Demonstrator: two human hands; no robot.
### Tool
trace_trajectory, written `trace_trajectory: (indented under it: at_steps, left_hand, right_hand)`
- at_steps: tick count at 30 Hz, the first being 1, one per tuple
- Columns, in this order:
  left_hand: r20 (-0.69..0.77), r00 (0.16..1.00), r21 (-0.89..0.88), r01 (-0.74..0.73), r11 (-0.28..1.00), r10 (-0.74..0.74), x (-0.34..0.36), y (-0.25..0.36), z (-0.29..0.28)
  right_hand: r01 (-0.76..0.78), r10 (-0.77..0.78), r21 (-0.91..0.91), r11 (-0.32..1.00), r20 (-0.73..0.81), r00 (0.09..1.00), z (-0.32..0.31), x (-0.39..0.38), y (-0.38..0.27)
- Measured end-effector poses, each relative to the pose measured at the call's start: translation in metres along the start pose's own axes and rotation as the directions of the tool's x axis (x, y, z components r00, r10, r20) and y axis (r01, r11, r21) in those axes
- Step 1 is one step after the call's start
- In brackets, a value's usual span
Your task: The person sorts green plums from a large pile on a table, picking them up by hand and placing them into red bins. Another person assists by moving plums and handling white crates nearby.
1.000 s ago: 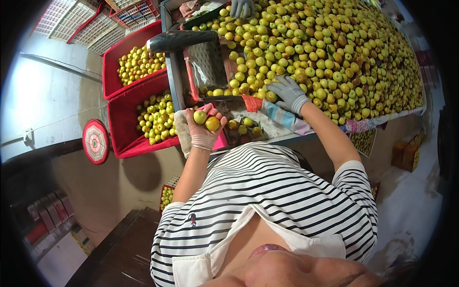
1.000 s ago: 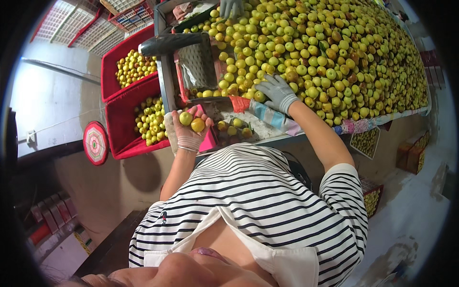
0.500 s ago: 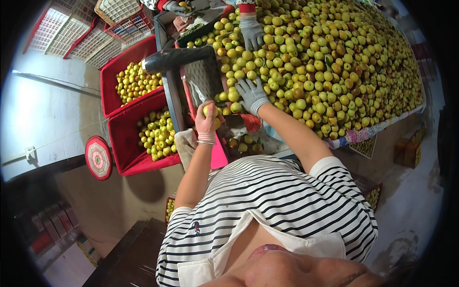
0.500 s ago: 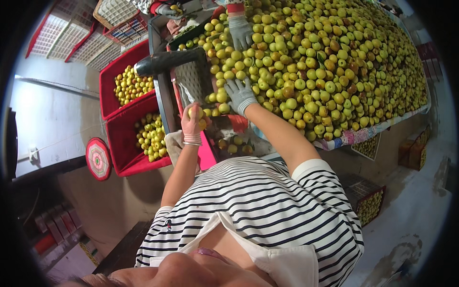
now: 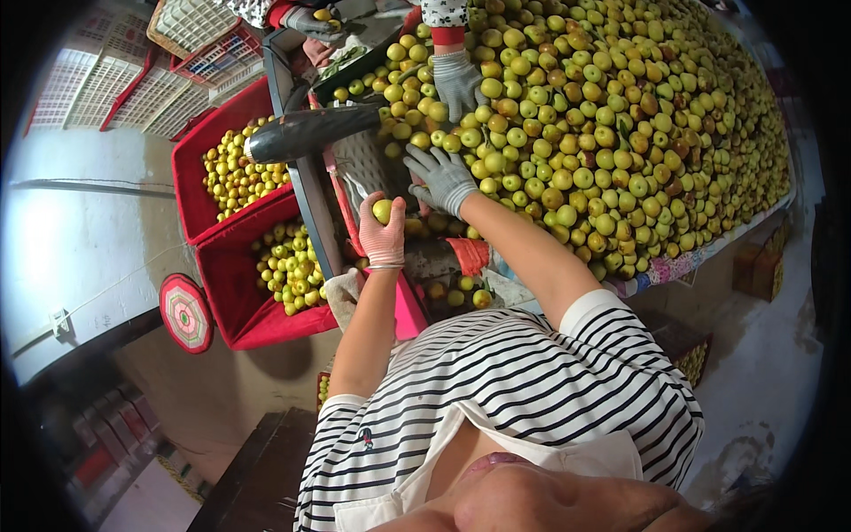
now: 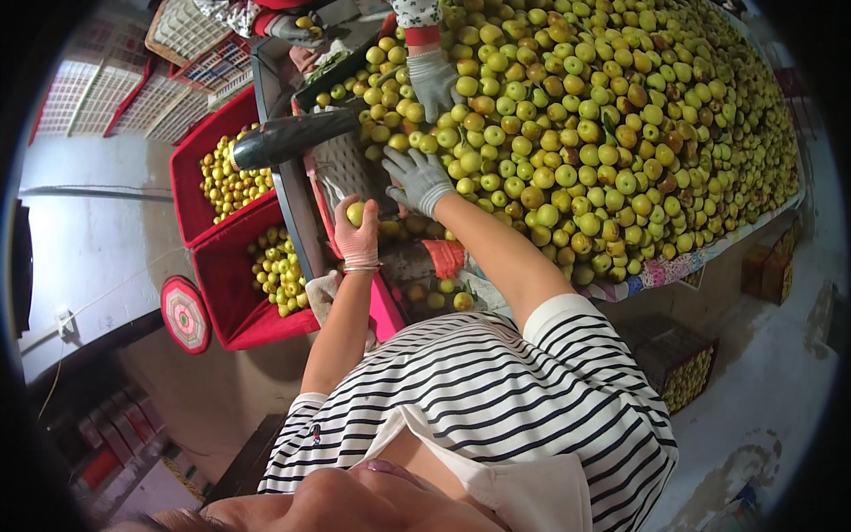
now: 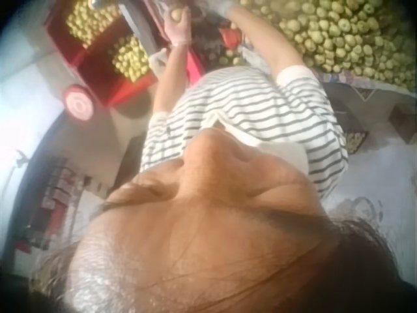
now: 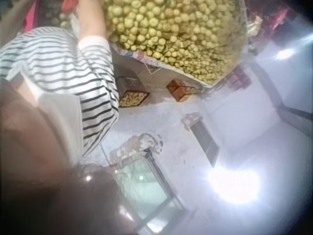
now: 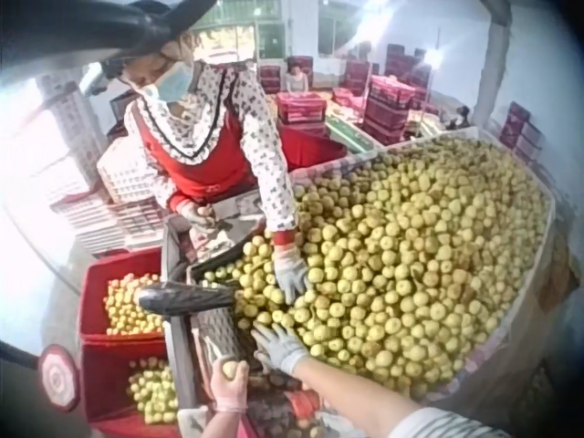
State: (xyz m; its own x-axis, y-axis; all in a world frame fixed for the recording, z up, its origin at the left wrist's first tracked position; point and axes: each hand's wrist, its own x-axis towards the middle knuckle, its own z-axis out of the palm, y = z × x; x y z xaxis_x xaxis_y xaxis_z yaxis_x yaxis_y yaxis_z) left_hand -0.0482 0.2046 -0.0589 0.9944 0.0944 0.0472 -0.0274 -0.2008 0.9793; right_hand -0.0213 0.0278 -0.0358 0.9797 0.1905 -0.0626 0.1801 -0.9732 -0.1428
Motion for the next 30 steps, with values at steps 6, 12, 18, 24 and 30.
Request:
trace_trajectory:
  at_steps: [6, 12, 18, 24, 30]
  left_hand:
    - [0.011, 0.985, -0.281, 0.170, 0.944, -0.174, 0.005, 0.022, 0.002]
    - [0.009, 0.978, -0.388, 0.197, 0.901, -0.210, 0.004, 0.025, -0.006]
    - [0.082, 0.965, -0.372, 0.263, 0.890, -0.250, 0.001, 0.041, -0.003]
    - [0.113, 0.960, -0.318, 0.278, 0.907, -0.254, 0.002, 0.033, -0.006]
    - [0.143, 0.957, -0.144, 0.272, 0.951, -0.252, 0.001, 0.034, -0.006]
  right_hand:
    - [0.316, -0.317, 0.118, 0.941, -0.007, 0.948, -0.007, 0.017, 0.015]
    - [-0.123, 0.155, 0.196, 0.973, -0.159, 0.975, -0.103, -0.003, 0.110]
    - [-0.130, 0.150, -0.492, 0.861, 0.001, 0.989, -0.084, -0.054, 0.121]
    - [-0.096, 0.121, -0.341, 0.935, 0.053, 0.991, -0.044, -0.039, 0.048]
    - [0.121, -0.121, -0.095, 0.988, 0.002, 0.993, -0.043, -0.023, 0.024]
